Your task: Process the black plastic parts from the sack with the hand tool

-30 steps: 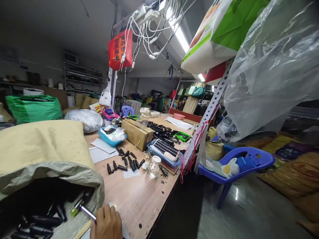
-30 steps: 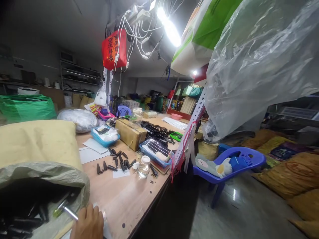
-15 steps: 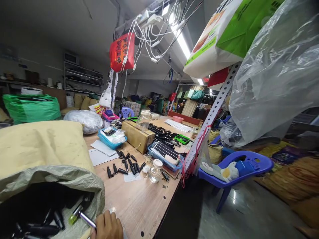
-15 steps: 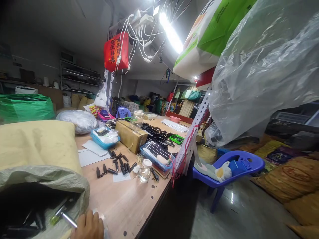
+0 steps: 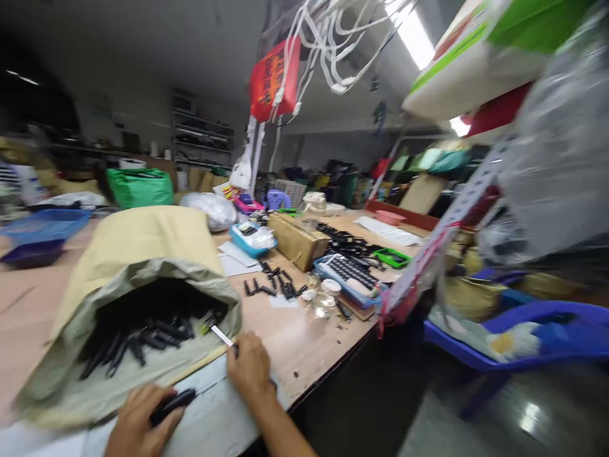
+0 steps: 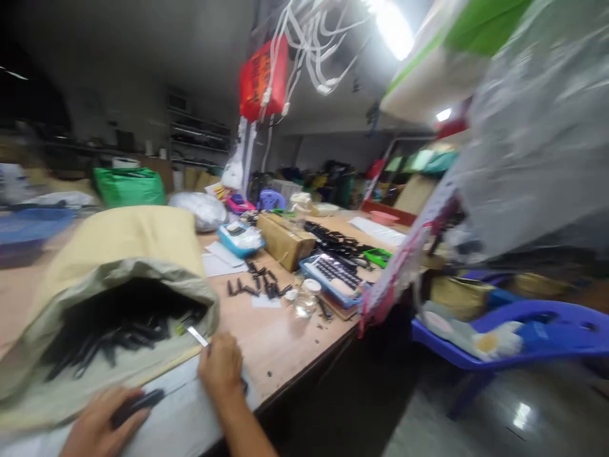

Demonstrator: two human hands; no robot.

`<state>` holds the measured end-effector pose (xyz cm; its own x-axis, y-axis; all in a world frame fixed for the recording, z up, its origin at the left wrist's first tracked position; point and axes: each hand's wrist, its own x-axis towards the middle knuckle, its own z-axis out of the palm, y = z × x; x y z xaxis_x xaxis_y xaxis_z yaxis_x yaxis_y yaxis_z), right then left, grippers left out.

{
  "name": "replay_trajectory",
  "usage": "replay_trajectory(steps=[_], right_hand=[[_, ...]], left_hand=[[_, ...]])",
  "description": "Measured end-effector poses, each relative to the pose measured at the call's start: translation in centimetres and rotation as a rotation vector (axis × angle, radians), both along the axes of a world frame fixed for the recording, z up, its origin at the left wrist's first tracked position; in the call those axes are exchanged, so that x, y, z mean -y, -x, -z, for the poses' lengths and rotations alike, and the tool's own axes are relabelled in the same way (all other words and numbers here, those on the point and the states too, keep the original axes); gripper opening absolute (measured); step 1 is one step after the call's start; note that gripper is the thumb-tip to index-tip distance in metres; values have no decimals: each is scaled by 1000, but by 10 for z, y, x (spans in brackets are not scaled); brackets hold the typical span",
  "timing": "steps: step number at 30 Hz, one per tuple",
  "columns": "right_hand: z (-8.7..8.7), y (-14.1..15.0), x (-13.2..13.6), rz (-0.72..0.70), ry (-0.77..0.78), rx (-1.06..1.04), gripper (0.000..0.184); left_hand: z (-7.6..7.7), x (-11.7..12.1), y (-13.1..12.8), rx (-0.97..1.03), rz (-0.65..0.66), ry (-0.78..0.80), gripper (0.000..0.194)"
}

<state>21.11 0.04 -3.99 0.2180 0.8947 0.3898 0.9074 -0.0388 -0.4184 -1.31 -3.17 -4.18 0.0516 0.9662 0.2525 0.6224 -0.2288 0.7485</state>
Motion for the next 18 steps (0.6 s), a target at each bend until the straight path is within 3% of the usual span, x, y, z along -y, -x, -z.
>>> replay_trajectory(steps=[3, 7, 11, 14, 18], right_hand=[[-15, -8, 4, -95, 38, -161, 14], [-31, -18, 24, -135, 13, -373, 31], [-42, -18, 62, -273, 221, -606, 43], [-42, -12, 89, -379, 246, -624, 50], [-33, -2, 113, -420, 194, -511, 48]], left_hand=[[-15, 17, 0, -41, 33, 52, 25], [-28, 20, -11, -70, 10, 94, 18], [-31, 24, -11, -61, 3, 108, 15], [-30, 26, -11, -55, -8, 106, 14], [-31, 26, -11, -57, -3, 123, 13]])
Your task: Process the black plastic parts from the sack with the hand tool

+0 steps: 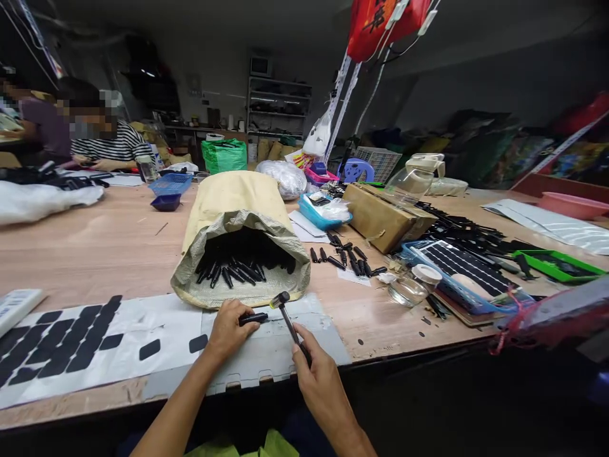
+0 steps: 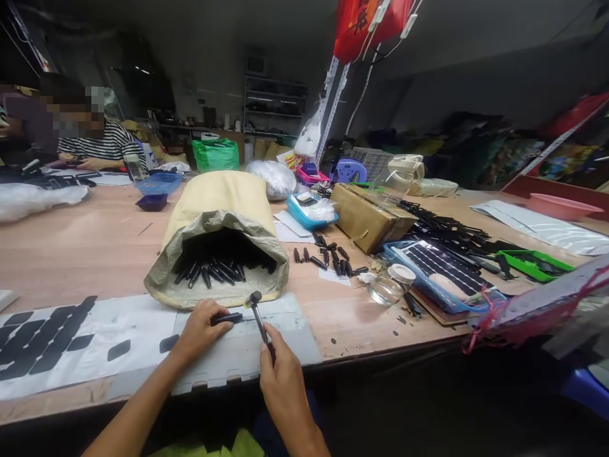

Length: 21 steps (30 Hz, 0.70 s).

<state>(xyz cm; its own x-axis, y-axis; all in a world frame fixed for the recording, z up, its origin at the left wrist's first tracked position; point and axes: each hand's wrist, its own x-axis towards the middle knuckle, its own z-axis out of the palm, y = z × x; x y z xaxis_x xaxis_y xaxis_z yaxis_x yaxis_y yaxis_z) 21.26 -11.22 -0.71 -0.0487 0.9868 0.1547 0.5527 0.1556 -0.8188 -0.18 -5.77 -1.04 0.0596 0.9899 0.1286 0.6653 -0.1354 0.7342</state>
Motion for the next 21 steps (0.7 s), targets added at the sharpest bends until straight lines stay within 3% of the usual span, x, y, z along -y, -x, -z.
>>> replay_trajectory(steps=[5, 10, 21], right_hand=[[10, 11, 11, -59, -125, 125, 47], [7, 20, 14, -97, -225, 223, 48], [6, 16, 14, -33, -234, 340, 47]], left_hand=[[-4, 1, -2, 20, -2, 50, 9], [-5, 0, -4, 66, -36, 74, 7], [-2, -2, -6, 74, -74, 53, 7]])
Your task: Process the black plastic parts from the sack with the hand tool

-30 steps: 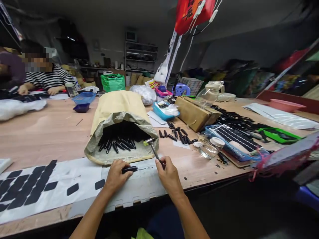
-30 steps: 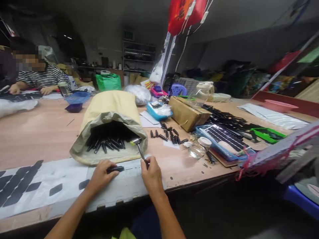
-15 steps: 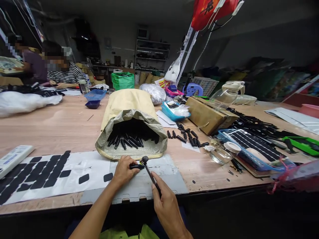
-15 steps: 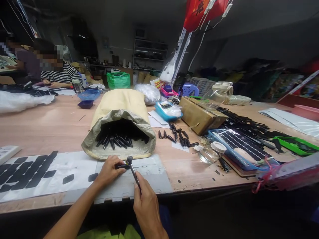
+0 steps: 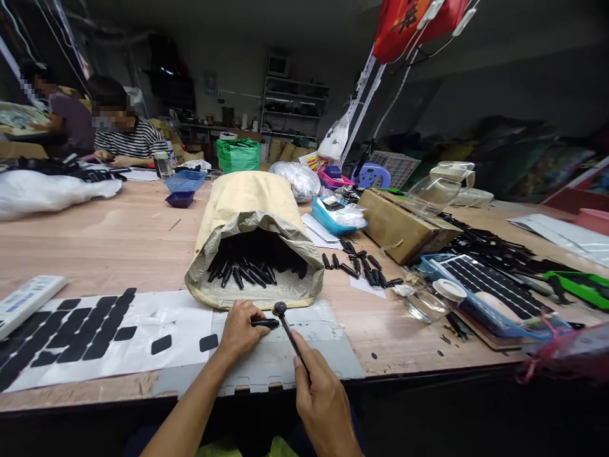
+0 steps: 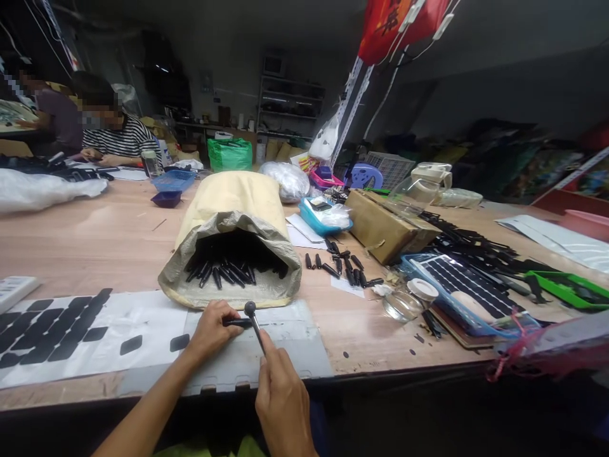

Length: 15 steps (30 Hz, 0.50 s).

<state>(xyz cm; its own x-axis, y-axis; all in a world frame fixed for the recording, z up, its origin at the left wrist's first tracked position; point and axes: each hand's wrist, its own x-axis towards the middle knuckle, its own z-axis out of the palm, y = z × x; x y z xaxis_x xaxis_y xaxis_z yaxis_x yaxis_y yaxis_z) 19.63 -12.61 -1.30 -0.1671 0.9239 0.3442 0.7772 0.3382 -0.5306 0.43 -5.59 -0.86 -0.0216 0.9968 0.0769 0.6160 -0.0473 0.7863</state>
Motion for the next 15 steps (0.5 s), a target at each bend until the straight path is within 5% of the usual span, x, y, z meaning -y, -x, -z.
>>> replay_trajectory(steps=[5, 10, 15], right_hand=[[14, -12, -7, -42, -19, 69, 46], [14, -34, -43, 217, -120, 189, 38], [15, -46, -81, 318, -64, 412, 27]], left_hand=[[2, 1, 0, -19, -7, -10, 7], [0, 4, -1, -83, 30, -26, 12], [1, 5, -1, -96, 43, -26, 12]])
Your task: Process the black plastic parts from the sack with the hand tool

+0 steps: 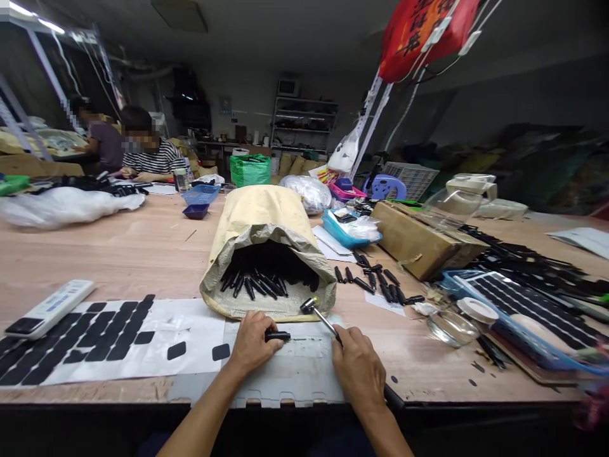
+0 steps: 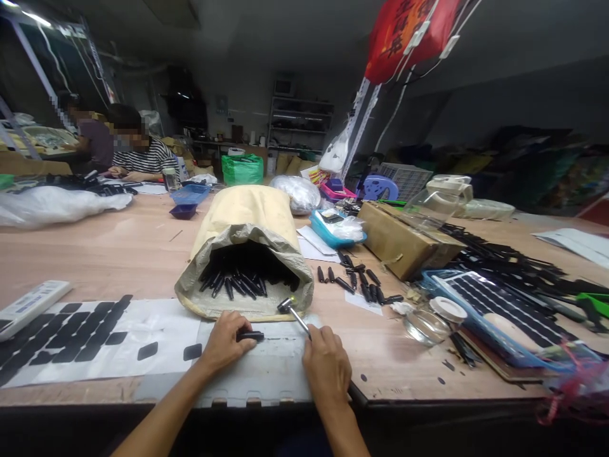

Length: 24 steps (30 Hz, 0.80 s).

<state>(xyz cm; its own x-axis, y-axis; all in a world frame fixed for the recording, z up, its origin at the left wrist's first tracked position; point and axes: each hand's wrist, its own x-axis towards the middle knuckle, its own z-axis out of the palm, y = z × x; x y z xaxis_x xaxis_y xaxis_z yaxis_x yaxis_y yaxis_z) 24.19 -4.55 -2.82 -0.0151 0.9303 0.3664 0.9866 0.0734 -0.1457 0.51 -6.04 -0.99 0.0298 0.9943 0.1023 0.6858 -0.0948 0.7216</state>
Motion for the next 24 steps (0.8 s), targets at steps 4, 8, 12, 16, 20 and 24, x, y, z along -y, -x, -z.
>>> replay_trajectory(steps=[4, 8, 12, 16, 20, 24], right_hand=[[11, 4, -5, 34, -107, 95, 27], [13, 7, -3, 17, -144, 127, 29], [9, 7, -2, 19, -126, 127, 27], [7, 9, -2, 31, -119, 112, 26], [7, 10, -2, 29, -113, 94, 25], [5, 10, -1, 31, -90, 73, 24]], left_hand=[[-2, 0, 4, 177, 45, -71, 21], [-9, 6, 10, 695, -67, -49, 39], [-19, 17, 15, 1321, -241, 19, 47], [-24, 23, 18, 1417, -286, 125, 52], [-31, 38, 9, 1411, -249, 202, 50], [-38, 74, -1, 1140, 165, 439, 38]])
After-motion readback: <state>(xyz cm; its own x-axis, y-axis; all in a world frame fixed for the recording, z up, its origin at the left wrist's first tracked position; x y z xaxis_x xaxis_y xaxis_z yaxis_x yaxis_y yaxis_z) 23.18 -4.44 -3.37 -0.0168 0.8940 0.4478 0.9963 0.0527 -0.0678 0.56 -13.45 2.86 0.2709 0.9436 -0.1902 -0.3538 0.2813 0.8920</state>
